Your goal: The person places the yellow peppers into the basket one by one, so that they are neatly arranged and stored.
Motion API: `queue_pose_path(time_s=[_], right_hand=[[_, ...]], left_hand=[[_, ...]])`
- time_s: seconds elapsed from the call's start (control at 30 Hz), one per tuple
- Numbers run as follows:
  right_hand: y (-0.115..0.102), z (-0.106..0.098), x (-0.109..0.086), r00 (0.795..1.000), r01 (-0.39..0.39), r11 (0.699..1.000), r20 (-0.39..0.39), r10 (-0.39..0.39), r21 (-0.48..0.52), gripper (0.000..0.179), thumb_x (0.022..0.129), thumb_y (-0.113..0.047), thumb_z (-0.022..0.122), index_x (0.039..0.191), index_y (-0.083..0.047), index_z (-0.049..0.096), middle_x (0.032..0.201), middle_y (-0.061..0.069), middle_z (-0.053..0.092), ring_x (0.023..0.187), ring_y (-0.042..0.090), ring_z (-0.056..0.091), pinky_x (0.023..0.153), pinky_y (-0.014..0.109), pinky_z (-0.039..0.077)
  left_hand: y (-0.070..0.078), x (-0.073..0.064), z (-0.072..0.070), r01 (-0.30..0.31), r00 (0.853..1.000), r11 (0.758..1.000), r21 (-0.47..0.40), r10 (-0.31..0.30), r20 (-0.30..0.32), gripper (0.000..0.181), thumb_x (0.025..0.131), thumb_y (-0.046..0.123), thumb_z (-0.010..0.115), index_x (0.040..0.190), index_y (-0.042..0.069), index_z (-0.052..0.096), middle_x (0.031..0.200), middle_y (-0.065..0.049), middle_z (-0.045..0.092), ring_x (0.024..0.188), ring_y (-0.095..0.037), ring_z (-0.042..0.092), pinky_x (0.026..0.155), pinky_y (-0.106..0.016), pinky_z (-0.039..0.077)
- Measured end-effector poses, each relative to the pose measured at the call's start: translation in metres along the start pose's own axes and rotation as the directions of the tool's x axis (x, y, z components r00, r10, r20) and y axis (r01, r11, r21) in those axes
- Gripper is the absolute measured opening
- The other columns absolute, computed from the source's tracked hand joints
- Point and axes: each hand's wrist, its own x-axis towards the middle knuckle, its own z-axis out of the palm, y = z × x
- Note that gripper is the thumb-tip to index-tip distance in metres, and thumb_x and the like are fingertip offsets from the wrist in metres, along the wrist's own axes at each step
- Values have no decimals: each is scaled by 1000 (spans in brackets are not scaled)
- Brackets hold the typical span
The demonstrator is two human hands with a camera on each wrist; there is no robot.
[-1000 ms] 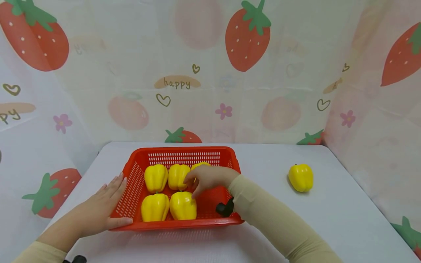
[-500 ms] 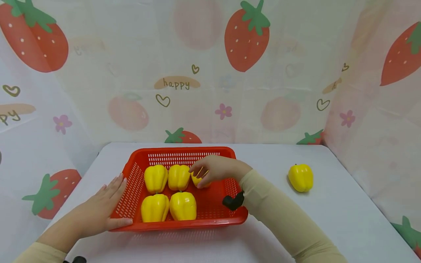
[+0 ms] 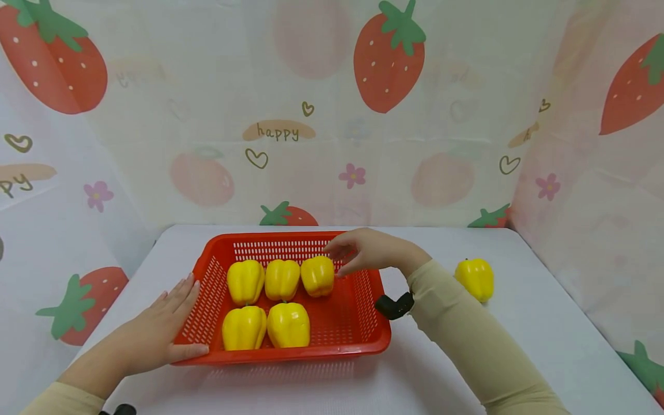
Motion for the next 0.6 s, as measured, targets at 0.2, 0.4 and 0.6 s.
queue_pose_path(time_s=[0.2, 0.4, 0.6], right_hand=[[8, -11, -15, 999, -8, 1000, -37, 8, 13, 46, 78, -24, 73, 121, -17, 58, 112, -2, 61, 106, 15, 58, 88, 28, 48], [19, -21, -31, 997, 14, 998, -77, -10, 57, 44, 79, -20, 73, 120, -16, 58, 112, -1, 60, 108, 17, 56, 89, 31, 49], [36, -29, -47, 993, -1, 994, -118, 13, 106, 43, 80, -15, 71, 121, -14, 58, 115, 5, 60, 107, 19, 56, 88, 31, 49]], left_hand=[[0, 0, 0, 3, 1000, 1000, 1, -3, 4, 114, 67, 72, 57, 145, 1, 15, 149, -21, 14, 135, -38, 16, 103, -60, 19], [1, 0, -1, 4, 1000, 1000, -3, -4, 7, 114, 67, 73, 57, 145, 1, 15, 150, -20, 14, 135, -38, 16, 104, -60, 19], [1, -1, -1, 0, 1000, 1000, -3, 0, 6, 114, 67, 73, 56, 145, 1, 15, 149, -21, 15, 135, -38, 16, 104, -60, 19]])
